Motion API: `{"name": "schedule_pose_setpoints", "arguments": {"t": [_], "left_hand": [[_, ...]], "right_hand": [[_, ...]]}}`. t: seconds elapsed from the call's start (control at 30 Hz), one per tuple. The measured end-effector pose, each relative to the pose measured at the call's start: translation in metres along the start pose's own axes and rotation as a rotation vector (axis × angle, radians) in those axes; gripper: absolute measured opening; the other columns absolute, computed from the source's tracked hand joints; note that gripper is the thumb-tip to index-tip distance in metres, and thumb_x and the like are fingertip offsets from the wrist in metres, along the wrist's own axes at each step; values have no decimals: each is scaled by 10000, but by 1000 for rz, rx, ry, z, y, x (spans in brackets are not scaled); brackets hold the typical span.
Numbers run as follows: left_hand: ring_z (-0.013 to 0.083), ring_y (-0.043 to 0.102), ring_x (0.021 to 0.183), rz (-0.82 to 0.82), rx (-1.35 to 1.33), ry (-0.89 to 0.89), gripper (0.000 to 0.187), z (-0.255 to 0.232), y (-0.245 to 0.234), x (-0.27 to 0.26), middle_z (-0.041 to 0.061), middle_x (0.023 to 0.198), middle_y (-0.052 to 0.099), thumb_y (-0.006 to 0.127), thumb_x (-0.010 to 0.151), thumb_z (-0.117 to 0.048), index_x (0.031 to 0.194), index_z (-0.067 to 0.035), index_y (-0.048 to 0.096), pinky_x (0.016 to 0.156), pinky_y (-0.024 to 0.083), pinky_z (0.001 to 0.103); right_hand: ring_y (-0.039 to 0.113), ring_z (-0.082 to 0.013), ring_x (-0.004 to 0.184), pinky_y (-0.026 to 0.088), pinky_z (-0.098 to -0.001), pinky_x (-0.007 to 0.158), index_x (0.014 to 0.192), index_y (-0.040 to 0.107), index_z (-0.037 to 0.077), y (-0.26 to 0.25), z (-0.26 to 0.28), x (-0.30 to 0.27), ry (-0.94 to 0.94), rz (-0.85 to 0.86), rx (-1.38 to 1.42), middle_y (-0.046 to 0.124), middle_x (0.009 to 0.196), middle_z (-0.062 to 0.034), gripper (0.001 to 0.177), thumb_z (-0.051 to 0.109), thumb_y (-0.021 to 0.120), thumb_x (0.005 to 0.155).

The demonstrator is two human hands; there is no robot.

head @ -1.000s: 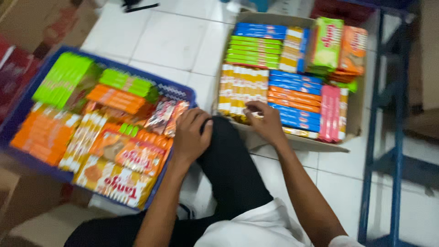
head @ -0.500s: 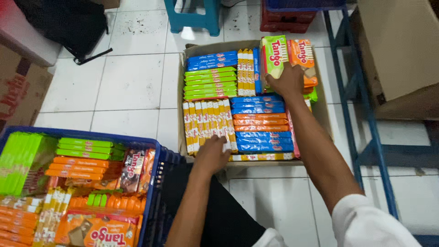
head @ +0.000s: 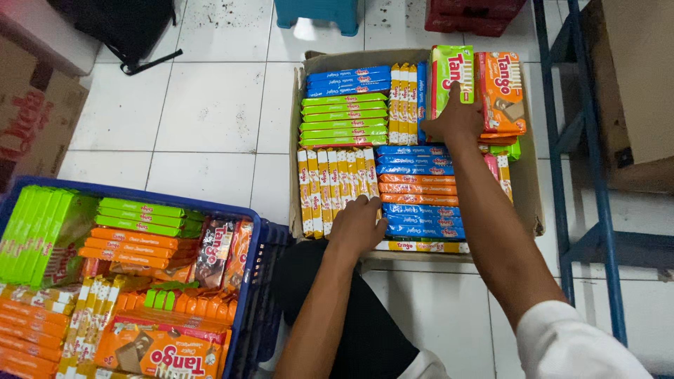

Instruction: The person organizes various packaged snack bars from a cardboard box into a blue plastic crate. They pick up stacks of orange, green, and yellow packages and arrange them neatly in rows within the crate.

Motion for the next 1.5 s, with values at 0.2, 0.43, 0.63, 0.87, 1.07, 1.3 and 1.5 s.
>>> {"name": "schedule_pose_setpoints", "arguments": {"t": [0.2, 0.43, 0.63, 0.87, 1.07, 1.3, 1.5], "left_hand": [[491, 665, 1085, -44, 15, -8, 375, 9, 0, 0, 214, 1124, 648, 603, 918, -280, 1218, -60, 641, 853, 552, 599], [488, 695, 992, -230, -245, -90, 479, -4, -36, -23, 248, 1239, 592, 612, 943, -308, 1347, -50, 606, 806, 576, 584], [543, 646, 1059, -651, -751, -54, 705, 7, -85, -76, 256, 1104, 579, 727, 866, -517, 1313, 5, 567, 941, 519, 607], [582, 535, 1294, -859, -1155, -124, 1233, 48, -156, -199, 405, 1454, 415, 832, 748, -410, 1624, 1, 68, 1081, 459, 647], [485, 536, 1330, -1143, -1121, -422, 1291, 150, -183, -286, 332, 1487, 435, 883, 700, -351, 1608, -57, 14, 1124, 445, 610], [278, 709, 1071, -1386, -1455, -574, 864, 249, -211, -414, 157, 1253, 690, 811, 643, -182, 1409, -101, 421, 888, 626, 427], [255, 754, 1039, -1628, -1316, -366, 747, 372, -218, -499, 65, 1257, 731, 815, 801, -127, 1470, -189, 488, 880, 673, 448]], "right_hand": [[602, -487, 1216, 516, -554, 946, 1565, 318, 416, -7, -15, 8, 7, -32, 145, 513, 1340, -268, 1068, 563, 880, 669], [309, -552, 1445, 428, -631, 1091, 1597, 363, 180, -55, 25, -129, -136, 286, 1028, 329, 1548, -357, 909, 384, 818, 836], [679, -159, 874, 605, -208, 650, 1561, 365, 145, -38, 68, -230, -530, 456, 1333, 609, 1087, -102, 852, 131, 741, 796], [629, -464, 1088, 526, -544, 895, 1611, 290, 104, -45, 179, -370, -1003, 378, 874, 566, 1265, -322, 1122, 94, 878, 655], [550, -589, 1202, 452, -644, 998, 1612, 313, 79, -31, 274, -464, -1349, 422, 663, 531, 1307, -361, 1172, 244, 954, 645], [636, -217, 1005, 504, -346, 928, 1517, 404, 217, 0, 378, -451, -1197, 495, 700, 588, 1275, -175, 582, 335, 668, 1012], [606, -144, 838, 487, -326, 833, 1470, 504, 230, 101, 416, -449, -1208, 647, 370, 682, 1145, -47, 584, 338, 735, 944]]}}
Point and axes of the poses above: each hand's wrist, its own x-axis towards the middle knuckle, its own y-axis out of the palm, z = x × y, the point moved 8 cm from there along x, towards the middle knuckle
